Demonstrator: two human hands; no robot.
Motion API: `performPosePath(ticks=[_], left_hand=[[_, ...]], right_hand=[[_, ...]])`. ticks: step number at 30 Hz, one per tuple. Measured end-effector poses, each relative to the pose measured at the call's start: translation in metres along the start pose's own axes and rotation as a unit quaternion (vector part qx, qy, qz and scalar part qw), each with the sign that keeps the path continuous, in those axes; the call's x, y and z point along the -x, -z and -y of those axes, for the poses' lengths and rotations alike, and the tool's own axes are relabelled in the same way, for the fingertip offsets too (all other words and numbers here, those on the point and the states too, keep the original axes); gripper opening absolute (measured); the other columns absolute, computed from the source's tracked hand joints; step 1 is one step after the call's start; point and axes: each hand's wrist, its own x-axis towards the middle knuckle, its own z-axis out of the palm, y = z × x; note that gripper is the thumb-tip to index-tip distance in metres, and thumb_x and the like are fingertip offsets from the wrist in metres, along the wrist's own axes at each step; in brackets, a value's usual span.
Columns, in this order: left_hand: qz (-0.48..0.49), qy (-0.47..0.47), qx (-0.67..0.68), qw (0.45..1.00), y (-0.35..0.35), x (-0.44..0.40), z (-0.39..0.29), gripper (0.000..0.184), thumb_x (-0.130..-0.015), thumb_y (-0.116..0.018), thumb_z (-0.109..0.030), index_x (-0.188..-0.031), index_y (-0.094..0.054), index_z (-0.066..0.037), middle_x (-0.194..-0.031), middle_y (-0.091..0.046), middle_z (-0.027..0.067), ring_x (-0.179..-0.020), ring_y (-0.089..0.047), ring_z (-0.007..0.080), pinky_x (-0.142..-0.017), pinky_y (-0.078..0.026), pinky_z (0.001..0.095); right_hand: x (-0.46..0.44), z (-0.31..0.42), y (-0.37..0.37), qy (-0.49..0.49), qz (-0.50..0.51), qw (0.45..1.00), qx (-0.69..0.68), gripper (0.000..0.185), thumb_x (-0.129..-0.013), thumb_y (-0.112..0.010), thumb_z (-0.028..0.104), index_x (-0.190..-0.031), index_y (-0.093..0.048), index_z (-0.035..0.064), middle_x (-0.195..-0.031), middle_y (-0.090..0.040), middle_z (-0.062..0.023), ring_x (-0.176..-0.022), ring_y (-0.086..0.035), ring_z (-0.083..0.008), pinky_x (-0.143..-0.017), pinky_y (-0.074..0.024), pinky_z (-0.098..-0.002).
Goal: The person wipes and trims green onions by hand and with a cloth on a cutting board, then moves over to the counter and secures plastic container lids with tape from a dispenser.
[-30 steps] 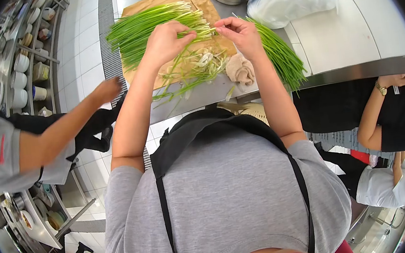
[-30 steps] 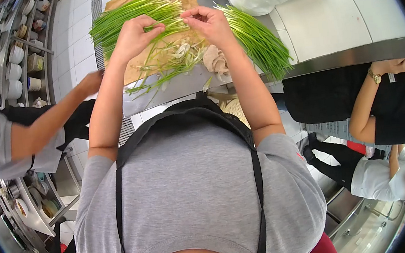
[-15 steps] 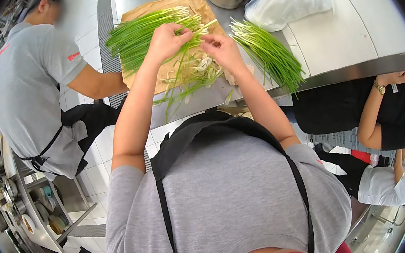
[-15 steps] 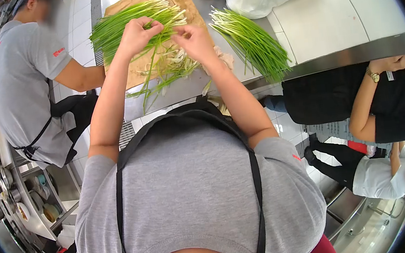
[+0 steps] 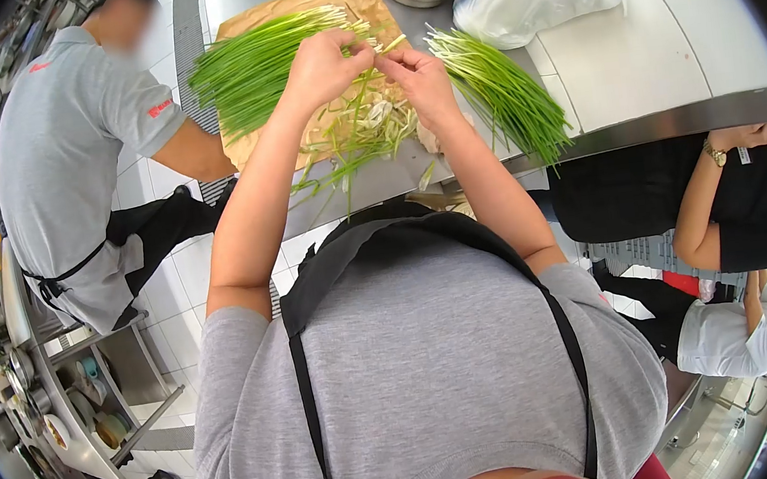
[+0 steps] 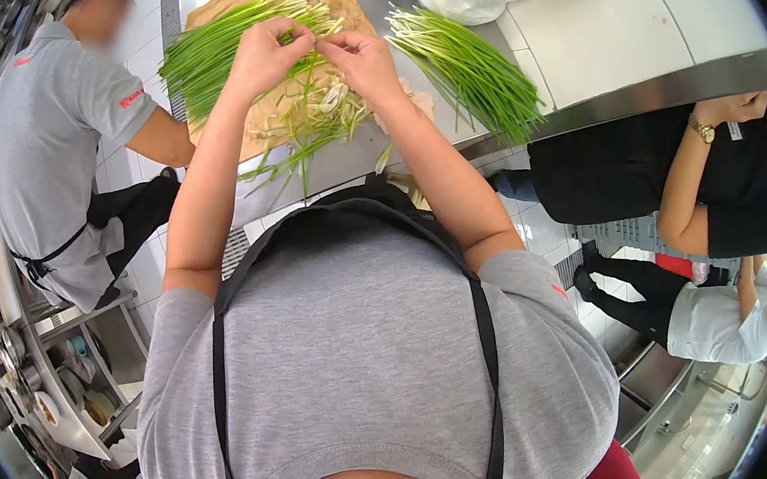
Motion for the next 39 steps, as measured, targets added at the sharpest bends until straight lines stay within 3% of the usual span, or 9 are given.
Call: performPosePath(ticks=[3, 6, 9, 14, 18, 23, 27, 36, 39], left_hand=[[0.02, 0.042, 0.062, 0.997, 0.006, -0.005, -0.005, 0.023, -0.074, -0.061, -0.024, -0.081, -0.063, -0.002, -0.066, -0.059, 0.0029, -0.056, -0.048, 0.008, -0.055, -0.041, 0.0248], [0.017, 0.046, 0.067, 0.997, 0.016, -0.009, -0.015, 0.029, -0.071, -0.059, -0.029, -0.081, -0.063, -0.003, -0.069, -0.06, 0.0147, -0.063, -0.058, 0.0251, -0.064, -0.045, 0.0328], [-0.015, 0.015, 0.045, 0.999, 0.02, -0.01, -0.018, 0.028, -0.071, -0.058, -0.029, -0.082, -0.063, -0.003, -0.069, -0.06, 0.0155, -0.063, -0.058, 0.0267, -0.063, -0.045, 0.0341], [0.013, 0.022, -0.116, 0.993, 0.031, -0.008, -0.019, 0.028, -0.071, -0.059, -0.026, -0.088, -0.063, -0.005, -0.074, -0.061, 0.016, -0.07, -0.06, 0.0286, -0.064, -0.046, 0.0363], [0.039, 0.056, -0.266, 0.962, 0.02, 0.0, 0.005, 0.025, -0.069, -0.063, -0.024, -0.089, -0.066, -0.008, -0.071, -0.063, 0.0118, -0.067, -0.061, 0.0265, -0.06, -0.046, 0.0361], [0.017, 0.038, -0.086, 0.995, 0.011, 0.0, 0.0, 0.026, -0.072, -0.064, -0.029, -0.087, -0.067, -0.008, -0.064, -0.061, 0.0091, -0.059, -0.058, 0.0177, -0.056, -0.045, 0.0308], [0.07, 0.05, 0.061, 0.994, 0.02, -0.009, -0.029, 0.03, -0.072, -0.066, -0.031, -0.087, -0.067, -0.004, -0.06, -0.059, 0.0041, -0.055, -0.05, 0.0077, -0.052, -0.041, 0.0251], [-0.024, 0.152, 0.175, 0.972, 0.031, -0.016, -0.013, 0.027, -0.073, -0.068, -0.024, -0.086, -0.066, 0.0, -0.073, -0.062, 0.0011, -0.068, -0.052, 0.0046, -0.063, -0.042, 0.02], [-0.053, 0.118, 0.214, 0.968, 0.045, -0.014, -0.012, 0.027, -0.074, -0.068, -0.023, -0.088, -0.066, 0.0, -0.075, -0.062, 0.0012, -0.069, -0.053, 0.0045, -0.063, -0.042, 0.0199]], right_hand=[[0.004, -0.004, 0.003, -0.007, 0.002, 0.998, 0.055, 0.017, -0.074, -0.066, 0.016, -0.079, -0.064, -0.0001, -0.061, -0.056, 0.0009, -0.054, -0.045, -0.0036, -0.048, -0.0347, -0.0195], [0.005, -0.013, 0.003, 0.011, -0.005, 0.996, 0.085, 0.017, -0.074, -0.066, 0.016, -0.079, -0.065, -0.0002, -0.06, -0.056, 0.0008, -0.053, -0.045, -0.004, -0.048, -0.0354, -0.0197], [0.004, -0.027, 0.006, 0.005, -0.003, 0.995, 0.098, 0.017, -0.074, -0.066, 0.016, -0.08, -0.065, -0.0005, -0.061, -0.057, 0.0002, -0.054, -0.047, -0.0047, -0.049, -0.0369, -0.0199], [0.004, -0.032, 0.018, -0.101, 0.011, 0.993, 0.053, 0.017, -0.075, -0.064, 0.015, -0.084, -0.065, -0.0001, -0.069, -0.061, -0.0008, -0.059, -0.051, -0.0064, -0.054, -0.0397, -0.0198], [-0.003, -0.019, 0.025, -0.112, 0.028, 0.989, -0.089, 0.016, -0.077, -0.063, 0.014, -0.087, -0.065, 0.0013, -0.075, -0.062, -0.0011, -0.065, -0.054, -0.0078, -0.061, -0.0408, -0.0203], [-0.007, 0.006, 0.025, -0.148, 0.061, 0.974, -0.163, 0.017, -0.079, -0.061, 0.014, -0.091, -0.063, 0.002, -0.083, -0.063, -0.0025, -0.071, -0.056, -0.0088, -0.067, -0.0412, -0.0218], [-0.009, 0.024, 0.012, -0.09, 0.132, 0.981, -0.114, 0.018, -0.079, -0.061, 0.014, -0.092, -0.062, 0.0013, -0.084, -0.063, -0.0035, -0.073, -0.056, -0.0084, -0.069, -0.0418, -0.0217], [-0.002, 0.018, 0.001, -0.096, 0.19, 0.976, 0.055, 0.019, -0.078, -0.062, 0.012, -0.093, -0.062, -0.0004, -0.08, -0.063, -0.0024, -0.074, -0.055, -0.0084, -0.071, -0.0418, -0.0214], [0.004, 0.003, 0.002, -0.068, 0.201, 0.967, 0.143, 0.021, -0.077, -0.063, 0.016, -0.092, -0.063, 0.0012, -0.077, -0.063, -0.0027, -0.071, -0.056, -0.0097, -0.068, -0.0426, -0.0223]])
